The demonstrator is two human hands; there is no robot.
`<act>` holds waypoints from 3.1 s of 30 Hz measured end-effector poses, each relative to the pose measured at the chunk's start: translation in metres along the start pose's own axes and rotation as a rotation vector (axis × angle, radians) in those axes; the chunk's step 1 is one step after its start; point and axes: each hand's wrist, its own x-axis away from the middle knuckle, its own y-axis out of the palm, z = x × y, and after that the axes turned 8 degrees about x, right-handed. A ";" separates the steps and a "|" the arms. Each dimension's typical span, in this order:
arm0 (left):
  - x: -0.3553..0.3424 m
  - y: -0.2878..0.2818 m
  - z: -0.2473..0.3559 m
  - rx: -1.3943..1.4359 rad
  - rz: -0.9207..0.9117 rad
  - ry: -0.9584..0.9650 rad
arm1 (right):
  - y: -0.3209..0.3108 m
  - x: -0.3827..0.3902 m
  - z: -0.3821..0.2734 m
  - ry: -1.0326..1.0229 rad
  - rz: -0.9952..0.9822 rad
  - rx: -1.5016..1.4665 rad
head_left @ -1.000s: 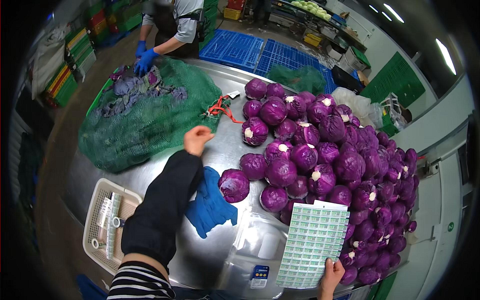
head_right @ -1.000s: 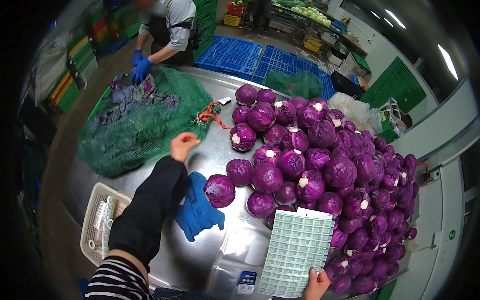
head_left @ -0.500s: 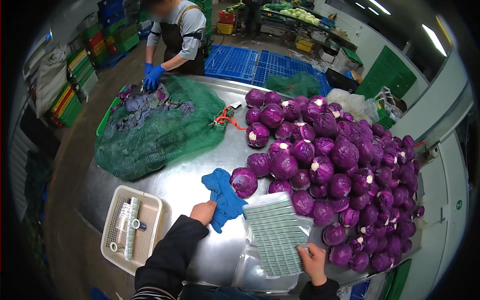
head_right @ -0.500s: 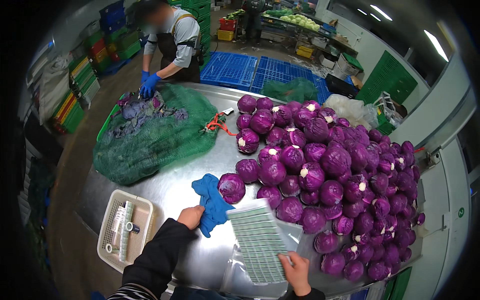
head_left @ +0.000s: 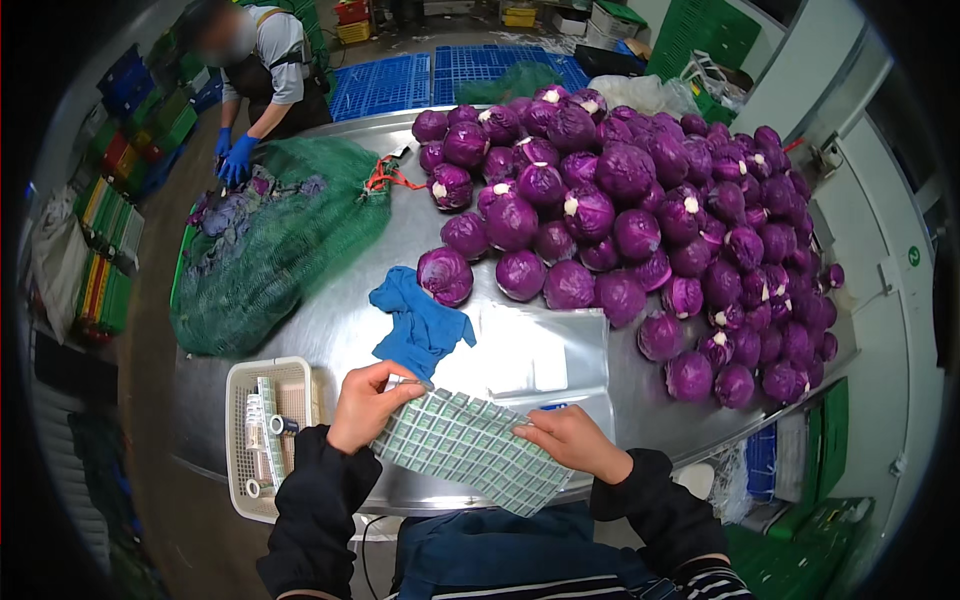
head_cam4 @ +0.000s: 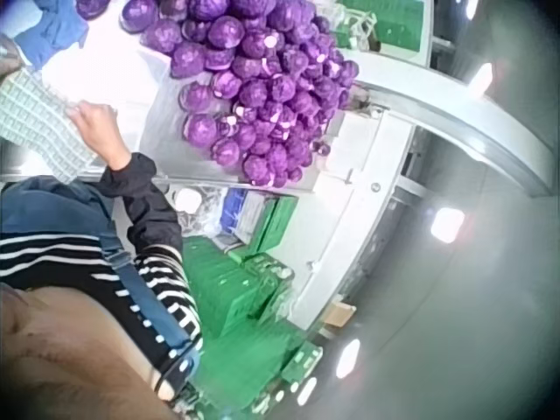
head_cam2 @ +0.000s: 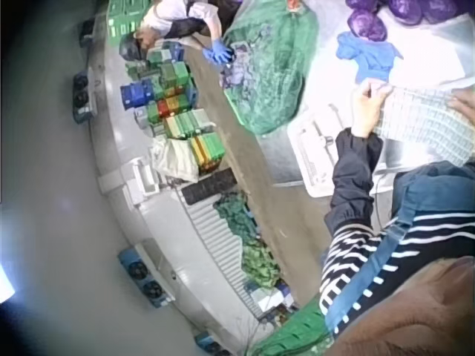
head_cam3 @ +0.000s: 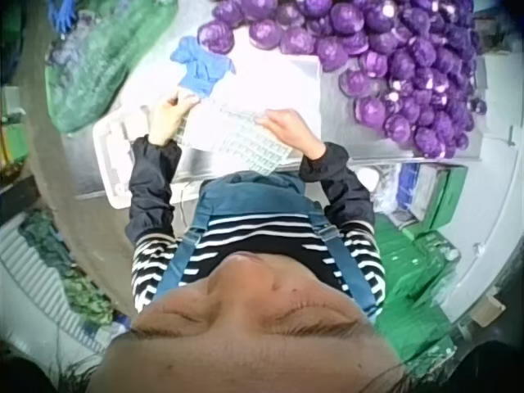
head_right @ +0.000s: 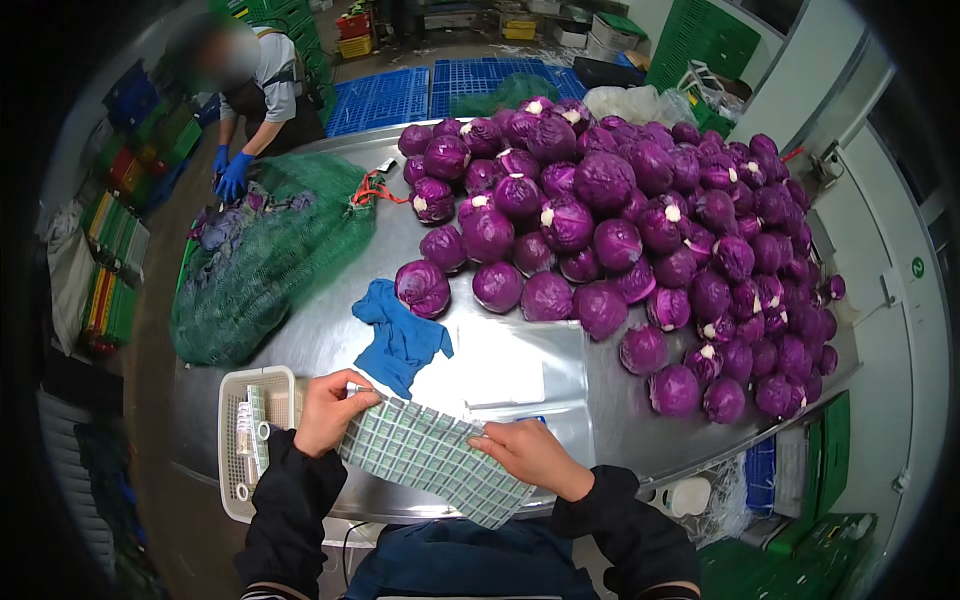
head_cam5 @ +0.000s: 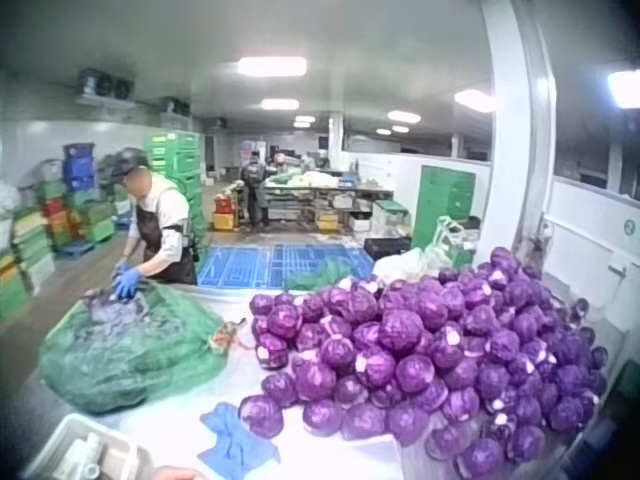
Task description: Peeling and applying labels to plastic produce bags in a food packaging facility.
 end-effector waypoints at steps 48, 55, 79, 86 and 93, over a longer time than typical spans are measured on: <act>-0.003 0.141 -0.231 -0.578 -0.577 0.391 | 0.070 0.017 0.155 0.674 0.100 0.677; -0.040 0.131 -0.226 0.079 0.003 -0.127 | 0.027 0.043 0.122 0.505 0.027 -0.860; -0.060 0.125 -0.193 0.116 0.397 0.063 | 0.030 0.014 0.135 0.419 -0.008 -0.617; 0.000 0.143 -0.205 -0.668 -0.633 0.419 | 0.078 0.007 0.176 0.138 0.191 0.248; -0.020 0.138 -0.224 -0.115 -0.287 -0.099 | 0.036 0.008 0.132 0.406 0.185 -0.521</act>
